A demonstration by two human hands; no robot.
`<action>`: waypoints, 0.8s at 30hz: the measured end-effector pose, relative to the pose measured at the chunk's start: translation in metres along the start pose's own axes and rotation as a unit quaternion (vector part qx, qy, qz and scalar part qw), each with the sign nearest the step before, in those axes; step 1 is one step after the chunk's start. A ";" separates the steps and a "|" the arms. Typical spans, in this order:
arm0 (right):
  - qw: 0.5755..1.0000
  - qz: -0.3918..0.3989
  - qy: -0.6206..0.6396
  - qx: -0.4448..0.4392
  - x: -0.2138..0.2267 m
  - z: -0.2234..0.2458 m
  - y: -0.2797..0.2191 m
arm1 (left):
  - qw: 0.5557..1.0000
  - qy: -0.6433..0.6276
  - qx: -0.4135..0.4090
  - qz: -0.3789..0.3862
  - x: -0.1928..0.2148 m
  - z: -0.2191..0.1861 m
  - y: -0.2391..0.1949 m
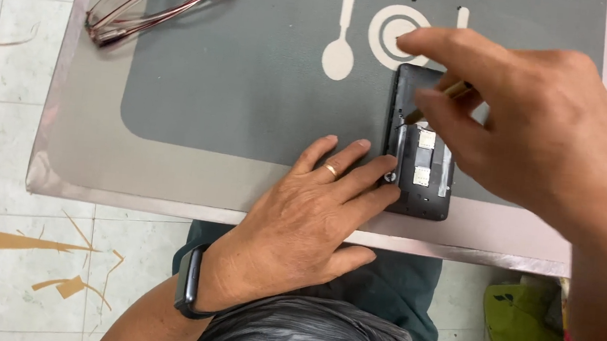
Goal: The person uses a small screwdriver to remove screws from the back of a disassembled mobile phone. They work on a gray mat on a table, carefully unscrewing components from the phone's internal frame.
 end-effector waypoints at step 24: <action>0.977 -0.028 -0.181 0.111 -0.024 -0.032 0.018 | 0.998 0.055 -0.001 0.028 -0.007 -0.007 0.004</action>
Point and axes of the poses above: each hand's wrist, its own y-axis towards the middle knuckle, its own x-axis out of the back of the hand, z = x × y, the point moved 2 cm from there along y, towards the middle knuckle, and after that the axes turned 11 degrees about -z, right-handed, at the moved point
